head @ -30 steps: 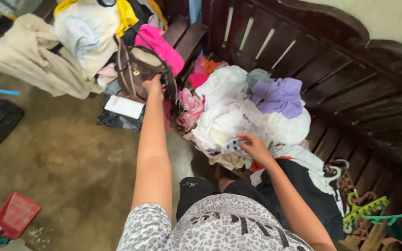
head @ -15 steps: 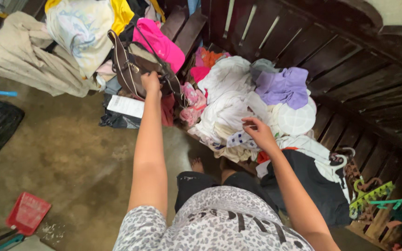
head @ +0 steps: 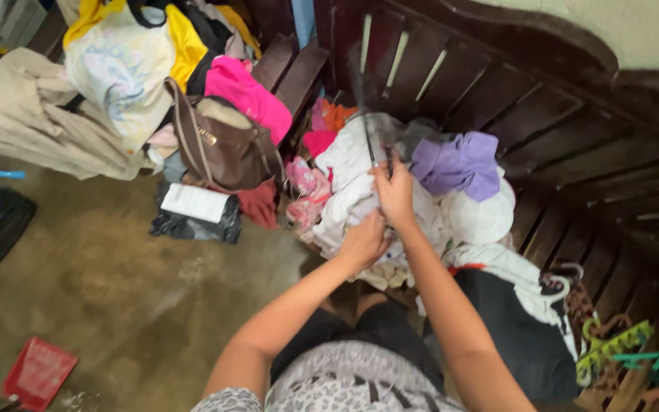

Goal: The person sorts through a pile of clothes on a wooden bench, picking up various garments and placing them onto hangers. They handle items such as a white shirt, an orange shirt, and a black garment, using different colored hangers to hang them.

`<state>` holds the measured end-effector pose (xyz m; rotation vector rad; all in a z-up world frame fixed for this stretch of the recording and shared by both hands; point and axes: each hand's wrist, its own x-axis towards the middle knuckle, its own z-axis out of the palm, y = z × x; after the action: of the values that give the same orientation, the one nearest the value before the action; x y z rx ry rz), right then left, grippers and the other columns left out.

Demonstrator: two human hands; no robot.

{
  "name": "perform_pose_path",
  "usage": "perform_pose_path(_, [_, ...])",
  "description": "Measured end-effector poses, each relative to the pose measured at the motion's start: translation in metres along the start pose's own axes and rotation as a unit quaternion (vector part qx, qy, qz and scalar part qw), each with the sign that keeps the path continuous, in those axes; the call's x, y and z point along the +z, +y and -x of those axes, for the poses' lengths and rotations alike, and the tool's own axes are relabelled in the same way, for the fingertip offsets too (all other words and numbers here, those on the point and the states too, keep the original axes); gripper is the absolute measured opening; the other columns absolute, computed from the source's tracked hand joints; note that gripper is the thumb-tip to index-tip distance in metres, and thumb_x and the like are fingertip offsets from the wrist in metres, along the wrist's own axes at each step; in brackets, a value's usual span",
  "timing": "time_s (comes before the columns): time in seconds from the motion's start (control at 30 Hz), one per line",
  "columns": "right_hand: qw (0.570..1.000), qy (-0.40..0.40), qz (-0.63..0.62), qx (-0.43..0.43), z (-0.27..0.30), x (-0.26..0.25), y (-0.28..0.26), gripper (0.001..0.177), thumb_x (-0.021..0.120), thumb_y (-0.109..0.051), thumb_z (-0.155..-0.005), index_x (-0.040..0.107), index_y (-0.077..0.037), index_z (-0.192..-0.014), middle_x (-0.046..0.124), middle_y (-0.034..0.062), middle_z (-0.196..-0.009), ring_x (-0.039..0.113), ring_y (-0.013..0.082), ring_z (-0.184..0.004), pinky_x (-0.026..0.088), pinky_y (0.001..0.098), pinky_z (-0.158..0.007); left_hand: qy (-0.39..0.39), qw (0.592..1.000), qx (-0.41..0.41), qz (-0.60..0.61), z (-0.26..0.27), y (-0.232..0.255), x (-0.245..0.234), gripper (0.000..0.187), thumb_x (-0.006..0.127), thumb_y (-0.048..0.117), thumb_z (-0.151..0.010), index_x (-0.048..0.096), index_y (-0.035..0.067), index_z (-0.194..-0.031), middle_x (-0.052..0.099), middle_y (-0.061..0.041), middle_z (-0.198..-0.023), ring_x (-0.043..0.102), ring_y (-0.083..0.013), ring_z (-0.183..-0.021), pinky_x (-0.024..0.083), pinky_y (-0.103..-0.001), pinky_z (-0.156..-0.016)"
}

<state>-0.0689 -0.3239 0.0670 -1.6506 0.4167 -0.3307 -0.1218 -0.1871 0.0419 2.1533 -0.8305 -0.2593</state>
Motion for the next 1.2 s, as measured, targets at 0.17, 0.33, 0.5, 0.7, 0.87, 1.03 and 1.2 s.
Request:
perform_pose_path(0.17, [0.992, -0.009, 0.127, 0.013, -0.042, -0.037, 0.040, 0.029, 0.058, -0.014, -0.105, 0.071, -0.003, -0.127, 0.059, 0.0057, -0.073, 0.053, 0.0116, -0.069, 0.047, 0.0310, -0.065, -0.056, 0.981, 0.084, -0.163, -0.083, -0.165, 0.051, 0.023, 0.057, 0.011, -0.087, 0.067, 0.002, -0.105, 0.066, -0.019, -0.106, 0.064, -0.0371, -0.103, 0.050, -0.047, -0.093])
perform_pose_path(0.33, [0.994, -0.043, 0.097, 0.004, -0.074, -0.064, 0.108, 0.034, 0.066, -0.020, -0.100, 0.067, 0.004, -0.125, 0.072, 0.0065, -0.086, 0.060, 0.0098, -0.079, 0.050, 0.0279, -0.070, -0.020, 0.939, -0.129, -0.317, -0.179, -0.319, 0.059, 0.025, 0.055, 0.011, -0.091, 0.068, 0.006, -0.111, 0.061, -0.016, -0.122, 0.061, -0.0352, -0.112, 0.052, -0.048, -0.087])
perform_pose_path(0.5, [0.991, -0.011, 0.123, 0.044, -0.074, -0.074, 0.158, 0.038, 0.065, -0.020, -0.099, 0.066, 0.005, -0.127, 0.074, 0.0060, -0.087, 0.059, 0.0095, -0.076, 0.049, 0.0270, -0.069, 0.071, 0.934, -0.220, -0.274, -0.248, -0.383, 0.087, 0.036, 0.059, 0.006, -0.087, 0.066, 0.009, -0.123, 0.057, -0.017, -0.136, 0.058, -0.0367, -0.117, 0.051, -0.048, -0.092])
perform_pose_path(0.7, [0.986, 0.022, 0.128, 0.108, -0.046, -0.086, 0.202, 0.037, 0.069, -0.021, -0.098, 0.071, 0.004, -0.125, 0.060, 0.0051, -0.075, 0.048, 0.0084, -0.070, 0.041, 0.0269, -0.061, 0.269, 0.931, -0.242, 0.055, -0.281, -0.412, 0.124, 0.050, 0.082, 0.009, -0.077, 0.057, -0.003, -0.117, 0.067, -0.021, -0.118, 0.064, -0.0319, -0.109, 0.051, -0.043, -0.093])
perform_pose_path(0.87, [0.988, 0.056, 0.098, 0.106, -0.033, -0.085, 0.197, 0.037, 0.070, -0.020, -0.097, 0.068, 0.004, -0.125, 0.064, -0.0014, -0.080, 0.050, 0.0064, -0.073, 0.044, 0.0256, -0.064, 0.093, 0.961, -0.261, 0.015, -0.255, -0.405, 0.119, 0.024, 0.075, 0.011, -0.086, 0.065, 0.000, -0.105, 0.071, -0.018, -0.106, 0.067, -0.0357, -0.103, 0.050, -0.046, -0.086])
perform_pose_path(1.03, [0.988, 0.064, 0.125, 0.057, -0.019, -0.088, 0.127, 0.022, 0.067, -0.019, -0.101, 0.068, 0.001, -0.110, 0.063, 0.0027, -0.083, 0.052, 0.0092, -0.077, 0.047, 0.0277, -0.070, 0.198, 0.973, -0.013, -0.122, -0.250, -0.307, 0.015, 0.007, 0.070, 0.008, -0.087, 0.070, 0.002, -0.091, 0.072, -0.016, -0.094, 0.067, -0.0409, -0.096, 0.047, -0.051, -0.076])
perform_pose_path(1.2, [0.989, 0.078, 0.128, 0.005, -0.014, -0.078, 0.030, 0.026, 0.074, -0.016, -0.095, 0.056, -0.005, -0.110, 0.058, 0.0087, -0.092, 0.053, 0.0187, -0.075, 0.047, 0.0327, -0.070, -0.005, 0.987, 0.161, 0.015, -0.244, -0.180, -0.086, 0.021, 0.064, 0.000, -0.085, 0.069, 0.004, -0.105, 0.069, -0.017, -0.101, 0.069, -0.0372, -0.098, 0.055, -0.043, -0.084])
